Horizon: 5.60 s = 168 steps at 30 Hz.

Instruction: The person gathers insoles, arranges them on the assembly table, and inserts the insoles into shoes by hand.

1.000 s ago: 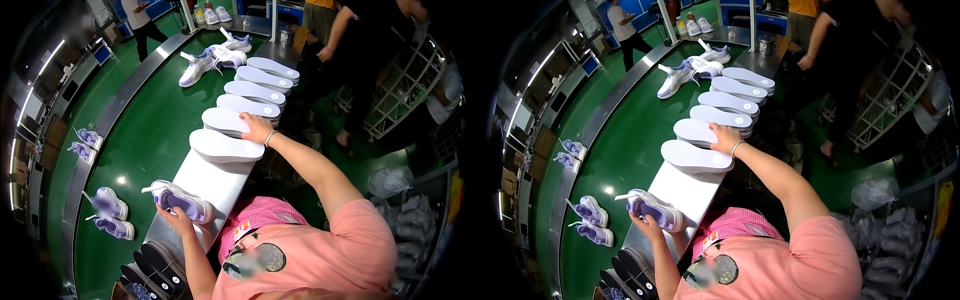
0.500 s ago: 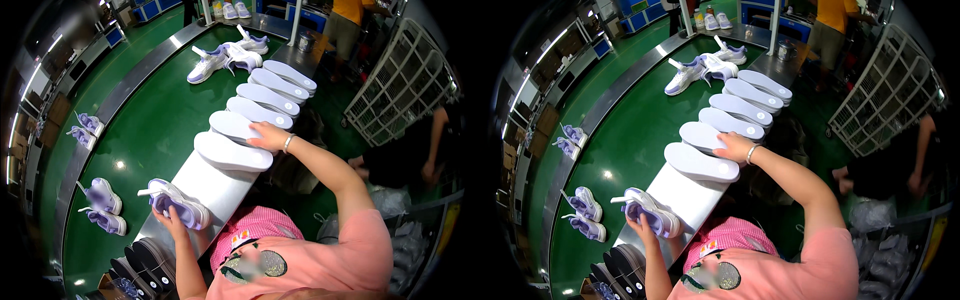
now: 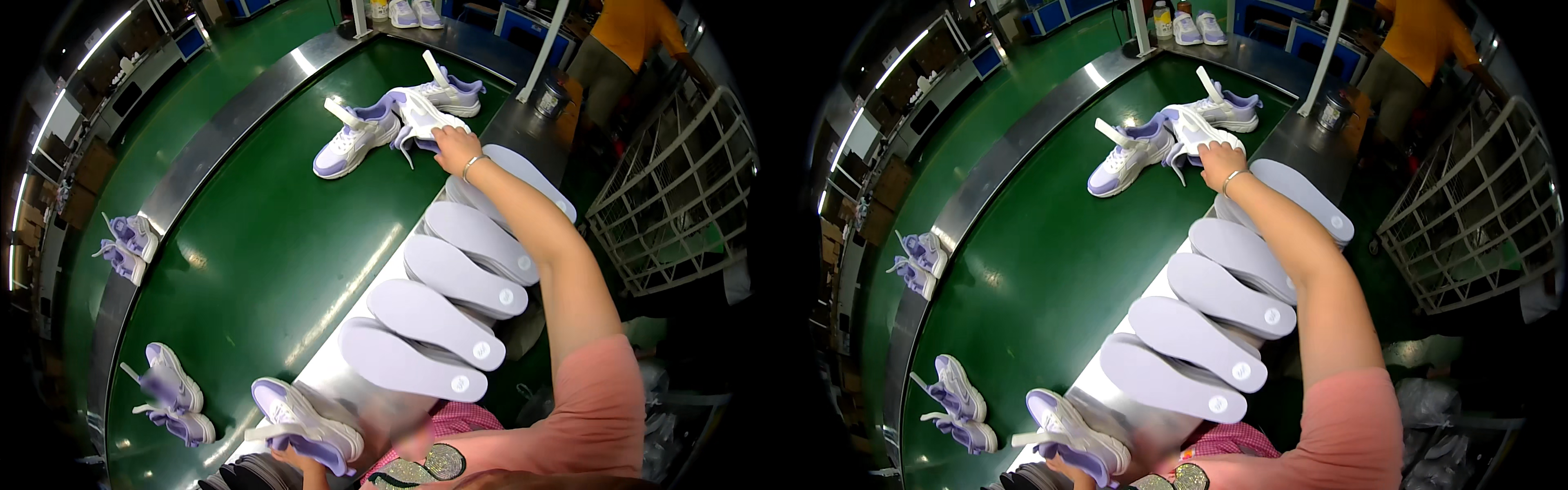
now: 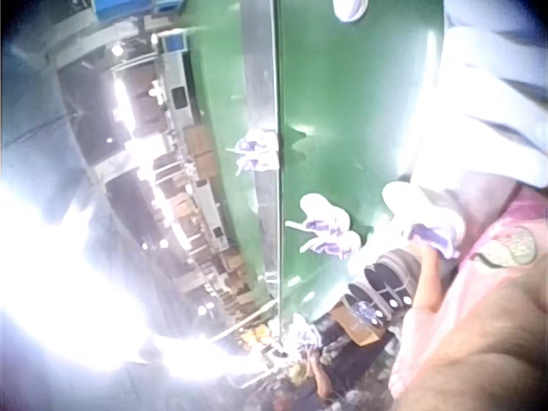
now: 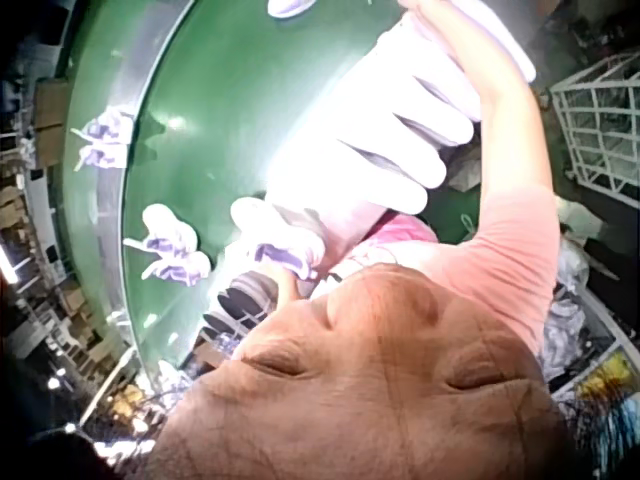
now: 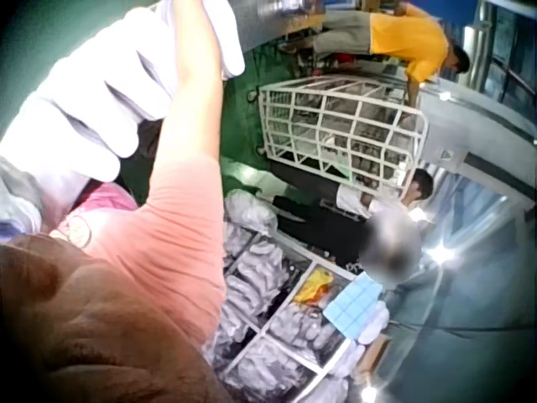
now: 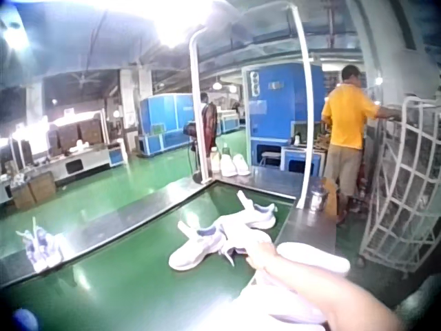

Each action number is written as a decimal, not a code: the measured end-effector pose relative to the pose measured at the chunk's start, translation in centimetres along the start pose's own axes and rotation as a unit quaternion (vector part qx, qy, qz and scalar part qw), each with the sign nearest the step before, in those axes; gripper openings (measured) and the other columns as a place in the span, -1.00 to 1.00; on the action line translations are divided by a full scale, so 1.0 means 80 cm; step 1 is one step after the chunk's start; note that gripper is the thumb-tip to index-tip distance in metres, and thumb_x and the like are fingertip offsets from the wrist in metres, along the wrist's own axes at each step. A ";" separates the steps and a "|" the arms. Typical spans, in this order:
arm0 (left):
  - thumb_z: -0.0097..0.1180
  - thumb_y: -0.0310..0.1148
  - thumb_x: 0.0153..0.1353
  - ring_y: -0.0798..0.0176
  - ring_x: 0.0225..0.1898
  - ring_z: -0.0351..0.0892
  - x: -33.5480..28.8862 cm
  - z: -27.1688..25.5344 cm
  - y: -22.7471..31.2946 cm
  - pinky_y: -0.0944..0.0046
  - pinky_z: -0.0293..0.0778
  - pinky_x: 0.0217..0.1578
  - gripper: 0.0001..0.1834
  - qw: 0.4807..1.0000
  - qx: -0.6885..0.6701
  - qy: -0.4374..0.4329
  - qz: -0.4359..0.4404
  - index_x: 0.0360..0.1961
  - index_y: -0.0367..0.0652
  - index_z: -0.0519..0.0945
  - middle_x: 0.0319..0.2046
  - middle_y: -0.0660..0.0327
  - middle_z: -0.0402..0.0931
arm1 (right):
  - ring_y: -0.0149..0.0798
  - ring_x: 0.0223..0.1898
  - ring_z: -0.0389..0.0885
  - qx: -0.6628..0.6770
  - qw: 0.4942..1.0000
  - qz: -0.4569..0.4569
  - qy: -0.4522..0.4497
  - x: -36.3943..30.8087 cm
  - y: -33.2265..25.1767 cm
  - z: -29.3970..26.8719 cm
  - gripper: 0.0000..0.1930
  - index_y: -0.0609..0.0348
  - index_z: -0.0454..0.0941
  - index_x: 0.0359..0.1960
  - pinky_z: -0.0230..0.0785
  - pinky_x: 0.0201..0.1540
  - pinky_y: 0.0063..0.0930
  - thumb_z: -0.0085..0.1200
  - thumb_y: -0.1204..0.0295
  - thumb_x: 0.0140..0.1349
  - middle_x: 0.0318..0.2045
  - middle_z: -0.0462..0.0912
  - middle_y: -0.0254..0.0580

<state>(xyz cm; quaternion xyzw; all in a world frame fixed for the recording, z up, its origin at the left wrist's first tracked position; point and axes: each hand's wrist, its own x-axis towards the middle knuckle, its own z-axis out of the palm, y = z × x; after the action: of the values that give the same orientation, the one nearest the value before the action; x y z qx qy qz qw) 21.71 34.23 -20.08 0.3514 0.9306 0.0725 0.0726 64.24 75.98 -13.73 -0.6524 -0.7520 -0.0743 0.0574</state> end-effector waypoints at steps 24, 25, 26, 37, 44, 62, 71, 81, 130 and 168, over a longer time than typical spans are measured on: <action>-0.06 -0.24 0.04 0.12 0.00 0.20 0.021 0.020 0.014 0.17 0.10 0.03 -0.50 0.993 -0.099 0.050 -0.052 -0.02 -0.33 0.28 -0.08 0.01 0.28 | -0.40 -0.49 0.43 0.572 0.783 0.216 -0.111 0.187 0.071 0.055 -0.71 0.26 0.52 -0.36 0.27 -0.38 -0.55 -0.02 0.26 0.07 -0.52 0.52 -0.30; -0.06 -0.24 0.04 0.12 -0.01 0.20 0.021 0.023 0.015 0.17 0.10 0.02 -0.50 0.992 -0.104 0.049 -0.051 -0.02 -0.33 0.28 -0.08 0.01 0.28 | -0.40 -0.49 0.43 0.571 0.784 0.215 -0.110 0.184 0.078 0.054 -0.71 0.26 0.52 -0.36 0.27 -0.38 -0.55 -0.02 0.26 0.07 -0.52 0.52 -0.30; -0.06 -0.24 0.04 0.12 -0.01 0.20 0.020 0.025 0.014 0.17 0.11 0.02 -0.50 0.991 -0.112 0.049 -0.051 -0.02 -0.33 0.28 -0.09 0.01 0.28 | -0.40 -0.44 0.44 0.558 0.796 0.209 -0.107 0.182 0.084 0.052 -0.72 0.26 0.51 -0.36 0.27 -0.34 -0.54 -0.02 0.26 0.07 -0.49 0.52 -0.29; -0.03 -0.45 -0.05 0.01 -0.36 0.42 0.039 -0.002 -0.014 0.23 0.35 -0.26 -0.85 0.916 -0.363 0.059 -0.159 -0.46 -0.32 0.47 -0.38 0.01 0.46 | -0.29 -0.16 0.35 0.340 0.931 0.063 -0.113 0.105 0.064 0.029 -0.69 0.23 0.34 -0.09 0.21 -0.10 -0.47 -0.20 0.42 0.11 -0.20 0.41 -0.16; 0.02 -0.32 -0.13 -0.02 -0.07 0.29 -0.226 -0.019 -0.147 0.06 0.24 -0.09 -0.61 0.993 -0.113 -0.027 0.019 -0.20 -0.19 0.39 -0.14 0.01 0.32 | -0.20 0.07 0.24 0.315 0.939 -0.119 -0.073 0.016 -0.008 -0.050 -0.59 0.24 0.24 0.05 0.07 0.08 -0.43 -0.18 0.50 0.11 0.04 0.28 -0.11; 0.07 0.12 -0.11 0.06 -0.10 0.33 -0.627 0.223 -0.323 0.14 0.31 -0.19 -0.22 0.073 -0.603 0.252 -0.753 0.02 -0.26 0.28 -0.08 0.02 0.31 | -0.19 0.09 0.20 0.162 0.775 -0.543 -0.278 -0.319 -0.530 -0.224 -0.64 0.20 0.25 0.01 0.10 0.03 -0.42 -0.16 0.49 0.14 0.10 0.18 -0.12; 0.03 0.05 -0.08 0.12 -0.18 0.39 -0.560 0.259 -0.411 0.19 0.28 -0.19 -0.39 0.357 -0.596 0.219 -0.685 -0.15 -0.26 0.45 -0.17 0.05 0.40 | -0.33 0.01 0.26 0.215 0.801 -0.494 -0.262 -0.300 -0.555 -0.207 -0.64 0.16 0.25 0.02 0.17 -0.09 -0.53 -0.17 0.51 0.15 0.09 0.19 -0.18; -0.04 0.15 -0.25 0.06 -0.28 0.48 -0.302 0.068 -0.511 0.19 0.35 -0.27 -0.45 0.703 -0.372 -0.177 -0.580 -0.46 -0.13 0.57 -0.39 0.08 0.52 | -0.29 0.04 0.24 0.189 0.812 -0.504 -0.225 -0.296 -0.557 -0.217 -0.63 0.14 0.23 0.04 0.16 -0.07 -0.50 -0.17 0.50 0.15 0.10 0.19 -0.19; 0.00 0.05 -0.07 -0.07 -0.10 0.36 -0.094 0.101 -0.501 0.15 0.30 -0.10 -0.41 0.823 -0.243 -0.057 -0.510 -0.16 -0.24 0.43 -0.16 -0.03 0.41 | -0.14 -0.09 0.34 0.232 0.947 -0.111 -0.193 -0.370 -0.255 -0.223 -0.69 0.23 0.36 -0.16 0.21 -0.11 -0.43 -0.04 0.43 0.02 -0.16 0.39 -0.07; -0.09 0.15 -0.03 0.01 0.08 0.17 -0.115 -0.001 0.228 0.04 0.13 0.06 -0.18 0.490 -0.724 -0.450 -0.183 0.12 -0.20 0.07 0.07 0.03 0.15 | -0.11 0.08 0.14 0.746 0.462 0.205 -0.433 -0.341 -0.134 -0.053 -0.11 0.45 -0.03 0.09 0.05 0.10 -0.31 0.16 0.08 -0.13 0.03 0.14 0.13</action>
<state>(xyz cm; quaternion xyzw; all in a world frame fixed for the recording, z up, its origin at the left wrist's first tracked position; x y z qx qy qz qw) 40.24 41.69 -15.87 -0.0181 0.4348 0.5383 0.7217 57.48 47.17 -14.93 -0.4453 -0.2938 0.8212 0.2024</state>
